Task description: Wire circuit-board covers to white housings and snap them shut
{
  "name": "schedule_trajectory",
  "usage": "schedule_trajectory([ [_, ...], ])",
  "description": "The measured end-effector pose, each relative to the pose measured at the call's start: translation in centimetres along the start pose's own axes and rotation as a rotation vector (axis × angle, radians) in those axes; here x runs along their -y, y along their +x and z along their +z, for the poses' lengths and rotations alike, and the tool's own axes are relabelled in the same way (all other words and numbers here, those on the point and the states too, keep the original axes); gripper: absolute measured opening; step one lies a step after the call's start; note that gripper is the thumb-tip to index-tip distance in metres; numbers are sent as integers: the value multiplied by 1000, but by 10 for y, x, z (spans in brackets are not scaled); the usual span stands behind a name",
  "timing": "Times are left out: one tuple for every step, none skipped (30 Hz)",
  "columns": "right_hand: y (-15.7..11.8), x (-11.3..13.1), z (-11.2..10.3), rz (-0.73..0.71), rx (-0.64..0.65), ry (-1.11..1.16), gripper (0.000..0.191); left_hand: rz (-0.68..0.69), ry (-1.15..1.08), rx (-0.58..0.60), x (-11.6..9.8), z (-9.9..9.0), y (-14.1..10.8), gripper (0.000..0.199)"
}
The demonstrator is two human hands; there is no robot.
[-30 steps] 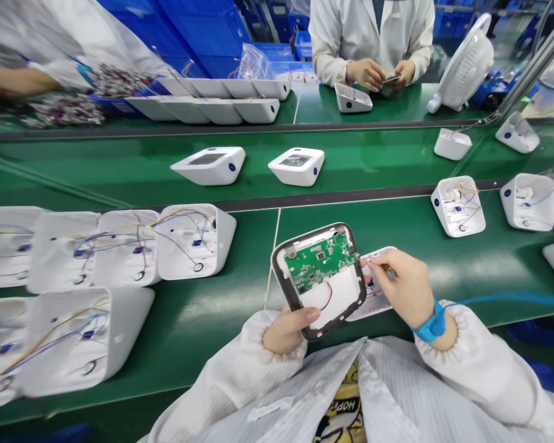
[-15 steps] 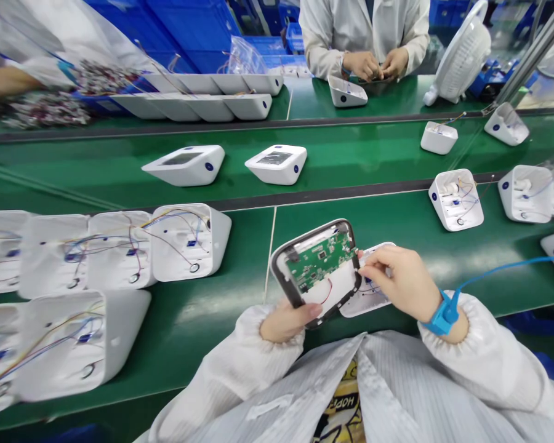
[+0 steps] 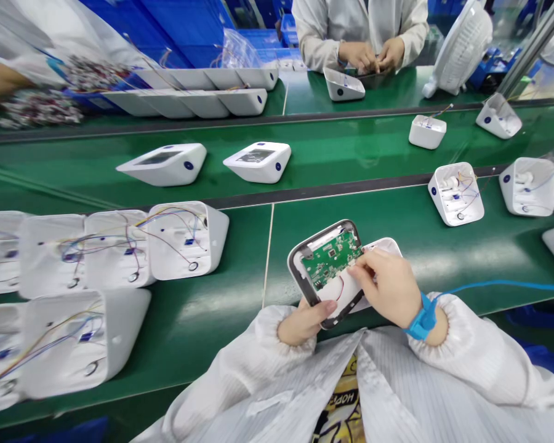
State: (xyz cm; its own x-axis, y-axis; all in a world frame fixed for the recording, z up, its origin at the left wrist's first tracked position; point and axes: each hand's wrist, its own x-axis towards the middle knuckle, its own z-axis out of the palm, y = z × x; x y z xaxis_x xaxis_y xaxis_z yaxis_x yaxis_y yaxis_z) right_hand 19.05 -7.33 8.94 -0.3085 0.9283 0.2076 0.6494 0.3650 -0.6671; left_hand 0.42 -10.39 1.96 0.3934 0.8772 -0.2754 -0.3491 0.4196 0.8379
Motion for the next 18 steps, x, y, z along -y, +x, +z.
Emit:
schedule_trajectory([
  [-1,0,1,-13,-13,-25,21,-1,26,17,-1,0,1,49],
  [-1,0,1,-29,-28,-54,21,-4,54,33,-2,0,2,48],
  [-2,-1,2,-45,-42,-82,22,-4,72,39,-3,0,2,49],
  [-1,-3,1,-57,-62,-106,22,-7,70,37,-4,0,3,50],
  [1,-5,0,-66,-97,-122,20,-10,57,30,-5,-1,4,52],
  [3,-9,-2,-80,-141,-126,16,-13,39,24,-6,-1,4,56],
  [7,-13,-4,-114,-177,-118,17,-20,18,30,-7,-2,5,59],
  [10,-18,-7,-177,-189,-98,27,-31,1,53,-9,-2,5,62],
  [14,-22,-10,-263,-174,-65,38,-41,-13,83,-10,-2,5,64],
  [17,-26,-13,-357,-132,-28,46,-46,-24,112,-11,-2,5,64],
  [19,-29,-15,-438,-79,4,49,-46,-34,129,-13,-1,5,63],
  [20,-31,-16,-490,-36,21,48,-44,-43,134,-14,-1,5,62],
  [20,-32,-16,-506,-20,23,47,-43,-51,131,-15,0,5,60],
  [19,-32,-15,-489,-32,13,45,-45,-60,126,-16,0,6,59],
  [18,-31,-13,-457,-56,-4,44,-48,-67,120,-16,1,6,57],
  [17,-29,-12,-427,-80,-21,42,-47,-70,116,-17,1,8,57],
  [16,-28,-12,-403,-95,-36,41,-43,-69,114,-18,1,9,57],
  [15,-27,-13,-386,-96,-50,41,-39,-66,116,-19,2,10,57],
])
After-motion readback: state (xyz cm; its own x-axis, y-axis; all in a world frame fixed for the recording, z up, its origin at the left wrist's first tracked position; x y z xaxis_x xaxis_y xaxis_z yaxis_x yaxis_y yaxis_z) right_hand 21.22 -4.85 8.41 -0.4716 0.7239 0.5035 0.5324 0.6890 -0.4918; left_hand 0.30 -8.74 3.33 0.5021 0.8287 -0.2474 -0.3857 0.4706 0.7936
